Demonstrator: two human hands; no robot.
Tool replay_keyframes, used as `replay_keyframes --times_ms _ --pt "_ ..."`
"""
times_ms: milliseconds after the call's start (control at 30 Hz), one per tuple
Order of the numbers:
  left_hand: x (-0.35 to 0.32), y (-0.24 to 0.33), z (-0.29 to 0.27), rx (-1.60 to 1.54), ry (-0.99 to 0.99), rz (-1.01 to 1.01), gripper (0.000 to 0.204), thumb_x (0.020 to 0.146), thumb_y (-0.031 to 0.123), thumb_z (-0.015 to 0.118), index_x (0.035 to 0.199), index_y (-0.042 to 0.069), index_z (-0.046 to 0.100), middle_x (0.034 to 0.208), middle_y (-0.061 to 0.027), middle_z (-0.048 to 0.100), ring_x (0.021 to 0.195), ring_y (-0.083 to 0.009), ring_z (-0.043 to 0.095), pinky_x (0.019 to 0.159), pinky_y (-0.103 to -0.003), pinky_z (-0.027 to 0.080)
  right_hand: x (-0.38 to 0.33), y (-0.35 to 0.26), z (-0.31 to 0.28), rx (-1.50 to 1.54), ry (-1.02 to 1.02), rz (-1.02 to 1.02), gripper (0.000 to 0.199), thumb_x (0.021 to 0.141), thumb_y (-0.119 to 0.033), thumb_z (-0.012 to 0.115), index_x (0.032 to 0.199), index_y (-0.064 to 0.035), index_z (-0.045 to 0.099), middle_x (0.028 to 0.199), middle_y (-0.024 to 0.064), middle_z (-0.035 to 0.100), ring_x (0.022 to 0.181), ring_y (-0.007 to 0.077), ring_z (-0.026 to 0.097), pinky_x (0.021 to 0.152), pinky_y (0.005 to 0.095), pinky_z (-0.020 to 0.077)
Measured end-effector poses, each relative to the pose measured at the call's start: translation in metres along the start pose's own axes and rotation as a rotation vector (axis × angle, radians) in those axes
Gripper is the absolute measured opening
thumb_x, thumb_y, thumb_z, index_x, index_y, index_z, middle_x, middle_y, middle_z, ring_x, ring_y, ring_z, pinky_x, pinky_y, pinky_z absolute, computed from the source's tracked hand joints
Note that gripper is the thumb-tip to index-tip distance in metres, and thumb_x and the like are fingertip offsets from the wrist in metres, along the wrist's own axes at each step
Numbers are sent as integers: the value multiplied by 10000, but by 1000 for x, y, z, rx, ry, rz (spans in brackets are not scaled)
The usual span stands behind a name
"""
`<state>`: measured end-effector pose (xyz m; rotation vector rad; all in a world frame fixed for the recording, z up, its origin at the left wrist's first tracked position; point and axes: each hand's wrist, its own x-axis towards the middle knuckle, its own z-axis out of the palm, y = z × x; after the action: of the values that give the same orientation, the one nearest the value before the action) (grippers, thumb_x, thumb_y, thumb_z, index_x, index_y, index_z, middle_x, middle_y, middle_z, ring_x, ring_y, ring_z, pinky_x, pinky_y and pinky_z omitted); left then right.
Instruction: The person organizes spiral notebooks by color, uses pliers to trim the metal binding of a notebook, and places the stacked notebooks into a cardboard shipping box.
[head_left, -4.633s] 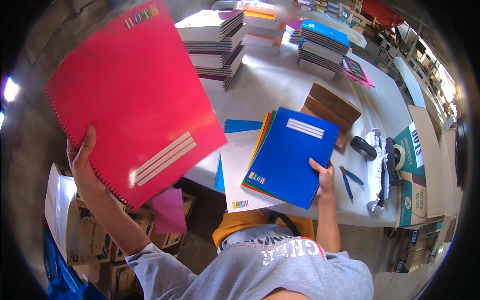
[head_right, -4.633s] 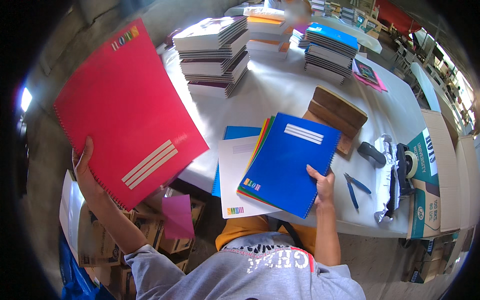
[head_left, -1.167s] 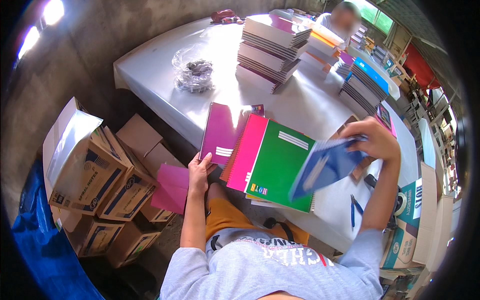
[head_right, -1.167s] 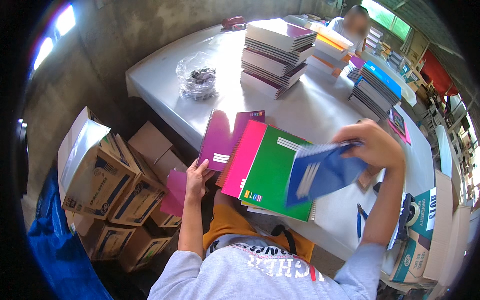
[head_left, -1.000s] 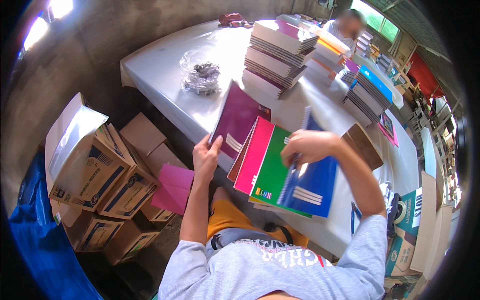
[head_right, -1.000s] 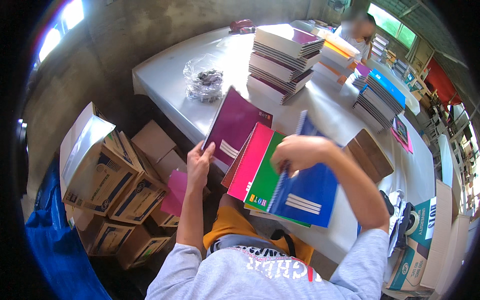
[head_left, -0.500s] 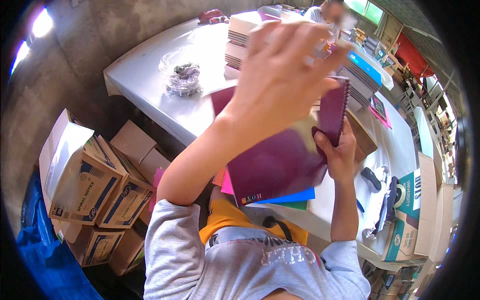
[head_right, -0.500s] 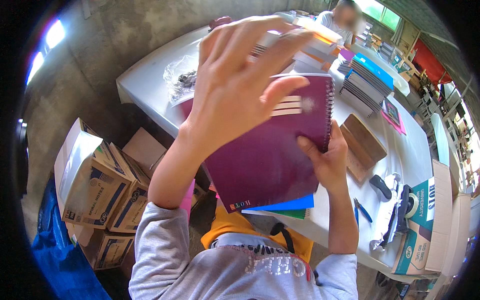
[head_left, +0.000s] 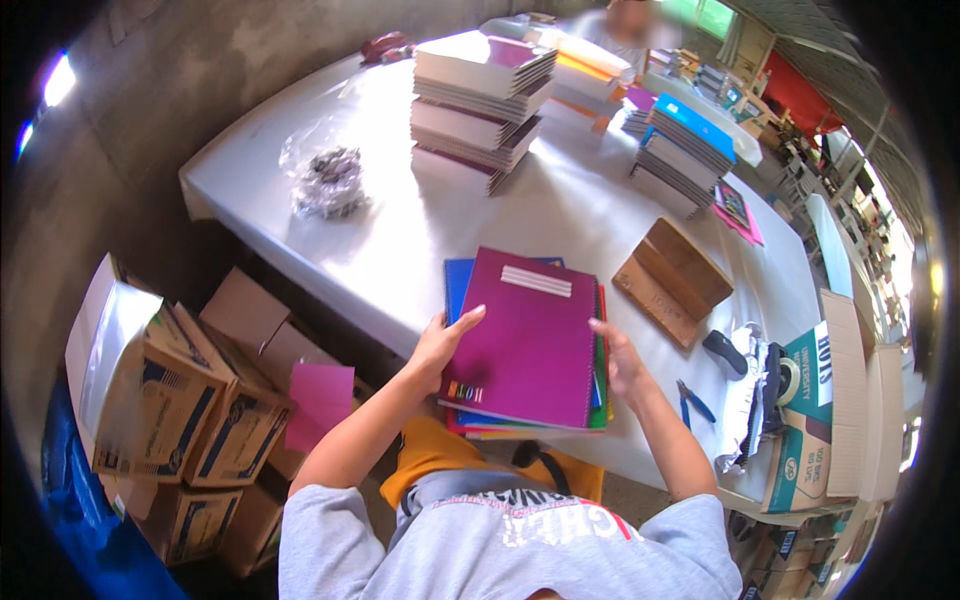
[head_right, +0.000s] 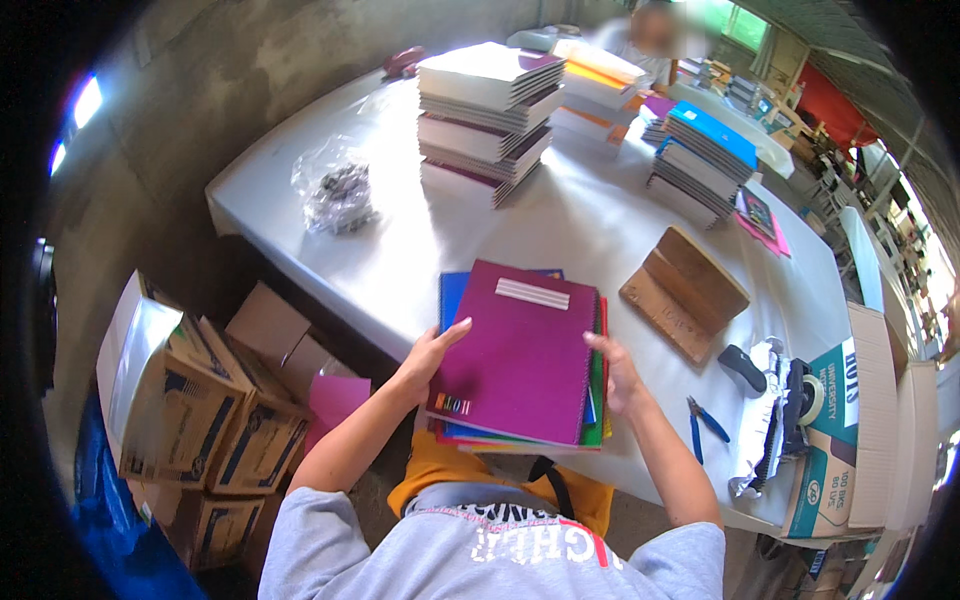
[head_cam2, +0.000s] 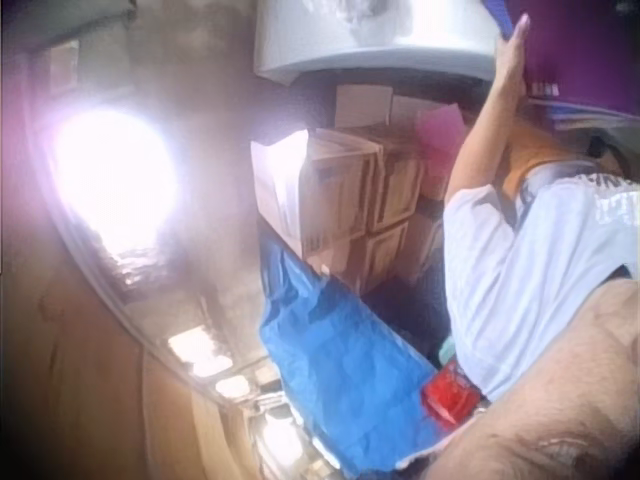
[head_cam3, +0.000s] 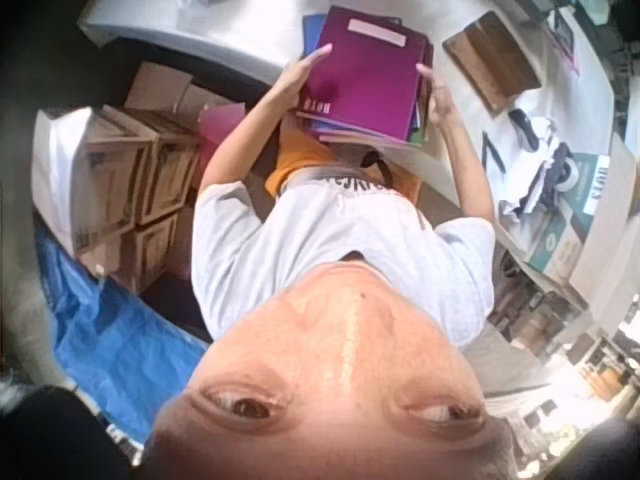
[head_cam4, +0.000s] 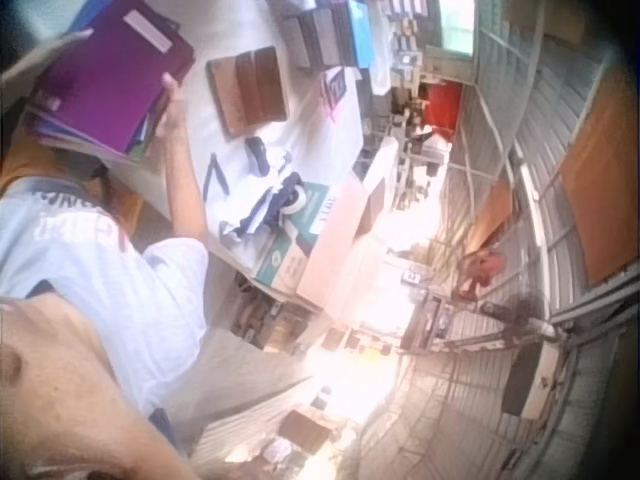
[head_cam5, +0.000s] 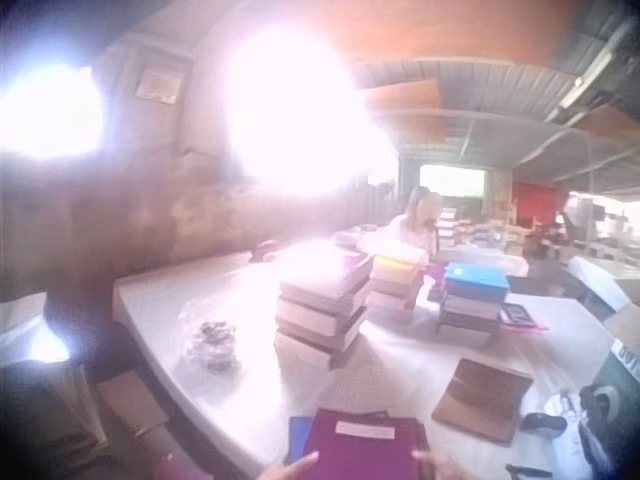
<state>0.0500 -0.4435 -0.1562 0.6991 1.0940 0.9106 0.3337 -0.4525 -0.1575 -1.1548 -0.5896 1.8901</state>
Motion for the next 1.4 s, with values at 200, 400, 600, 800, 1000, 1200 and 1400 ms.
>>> replay_keyframes --times_ms 200,400,600,800,1000,1200,1400 --pt "-29 0 8 31 -46 -216 398 743 258 690 1023 -3 583 904 -120 639 765 -201 650 701 -330 547 -31 9 10 -166 134 34 448 731 -246 727 1062 4 558 968 123 625 809 196 629 740 335 536" --pt "-48 12 15 32 -96 175 454 643 85 698 1062 -11 552 927 -101 627 773 -198 635 709 -312 531 -62 12 42 48 152 -352 496 713 -153 751 1125 -17 511 1025 103 587 904 194 599 788 346 517" --pt "-20 44 -22 75 -384 655 513 493 26 776 975 12 599 829 -48 624 743 -141 600 695 -290 489 -47 8 26 -171 97 -862 655 644 -196 789 1191 -14 477 1135 93 537 1028 199 531 865 335 445" --pt "41 32 -32 9 -409 903 1009 469 259 857 1304 -12 359 1177 -112 503 1106 -225 476 949 -342 381 20 12 15 -466 179 -1086 875 588 -263 839 1284 -23 366 1165 92 505 1065 200 507 906 351 428" --pt "49 30 -36 85 -330 915 1198 495 446 803 1405 -7 167 1322 -154 358 1240 -251 346 1038 -350 271 37 13 6 -444 21 -1208 975 573 -274 848 1328 -14 288 1207 97 469 1101 221 490 938 362 411" --pt "56 20 -19 84 -139 847 877 561 227 817 1278 5 362 1149 -115 493 1061 -210 483 936 -333 371 67 32 12 -149 159 -1037 802 619 -272 813 1262 -15 407 1119 71 530 1047 199 518 892 354 427" --pt "91 56 -63 410 -180 840 954 510 210 865 1265 3 319 1149 -127 482 1057 -231 491 920 -349 384 94 20 6 -253 198 -830 810 587 -217 830 1253 -15 416 1114 67 532 1016 195 525 870 340 438"
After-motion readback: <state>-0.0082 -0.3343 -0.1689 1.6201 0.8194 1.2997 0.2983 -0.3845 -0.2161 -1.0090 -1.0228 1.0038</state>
